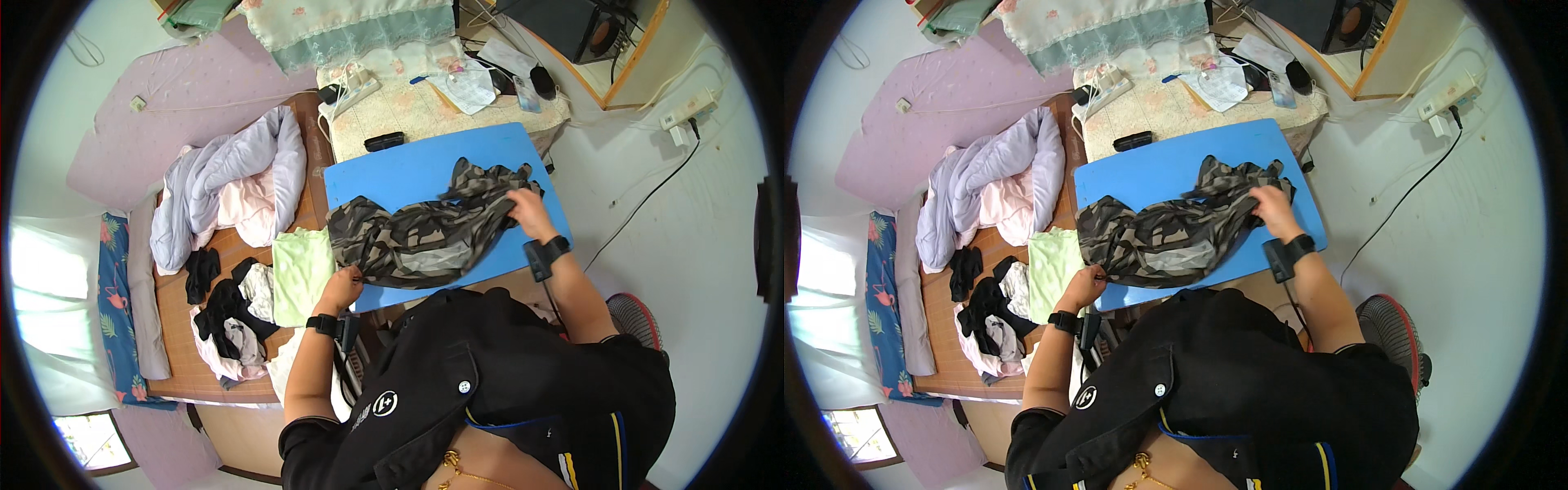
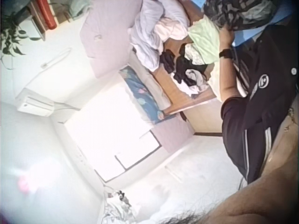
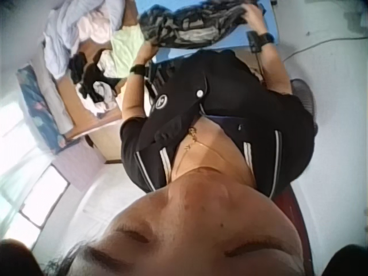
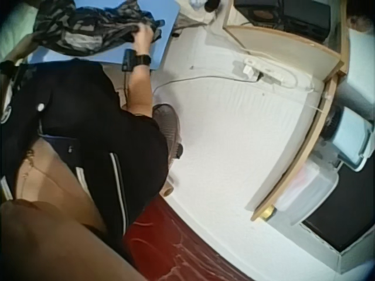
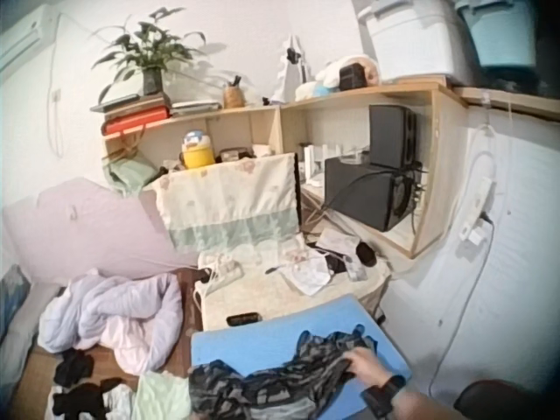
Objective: The person folds multiple shirts and patterned garments one by one using a blue folding board on a table.
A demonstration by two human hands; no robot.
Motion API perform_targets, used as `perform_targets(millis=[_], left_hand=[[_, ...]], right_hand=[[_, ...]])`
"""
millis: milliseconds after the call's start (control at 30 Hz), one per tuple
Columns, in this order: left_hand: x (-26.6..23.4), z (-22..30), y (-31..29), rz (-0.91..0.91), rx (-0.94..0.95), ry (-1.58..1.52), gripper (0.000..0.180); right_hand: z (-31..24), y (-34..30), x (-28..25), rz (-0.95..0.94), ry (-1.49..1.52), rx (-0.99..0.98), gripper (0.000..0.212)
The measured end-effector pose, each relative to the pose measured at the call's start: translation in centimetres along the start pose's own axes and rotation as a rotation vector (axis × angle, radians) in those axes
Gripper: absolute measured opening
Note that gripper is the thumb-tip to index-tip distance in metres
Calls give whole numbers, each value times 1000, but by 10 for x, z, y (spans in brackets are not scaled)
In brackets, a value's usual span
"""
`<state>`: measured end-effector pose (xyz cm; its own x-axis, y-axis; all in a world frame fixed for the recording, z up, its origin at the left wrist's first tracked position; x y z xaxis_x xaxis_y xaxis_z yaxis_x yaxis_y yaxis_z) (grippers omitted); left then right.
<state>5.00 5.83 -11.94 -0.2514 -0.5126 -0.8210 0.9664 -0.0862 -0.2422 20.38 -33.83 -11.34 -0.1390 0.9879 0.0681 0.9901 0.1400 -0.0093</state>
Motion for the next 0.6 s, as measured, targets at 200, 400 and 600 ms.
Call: perform_targets(millis=[200,400,600], left_hand=[[16,3,6,-109,58,-52,27],[7,19,15,-28,35,77,23],[25,39,18,-74,157,-35,20]], right_hand=[[60,-43,-71,261,221,457,17],[54,-75,-77,394,-724,164,18],[9,-81,21,-236,-762,-42,10]])
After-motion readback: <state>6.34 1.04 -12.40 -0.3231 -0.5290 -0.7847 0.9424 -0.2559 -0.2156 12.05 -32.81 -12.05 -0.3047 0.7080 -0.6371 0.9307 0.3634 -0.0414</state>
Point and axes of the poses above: each hand's wrist, its own y-axis towards the middle knuckle, its own x-axis out of the palm, z = x × y, the point moved 8 cm from there along y, towards the middle knuckle, and after that the axes turned 2 degrees about y, right-handed, at the moved point
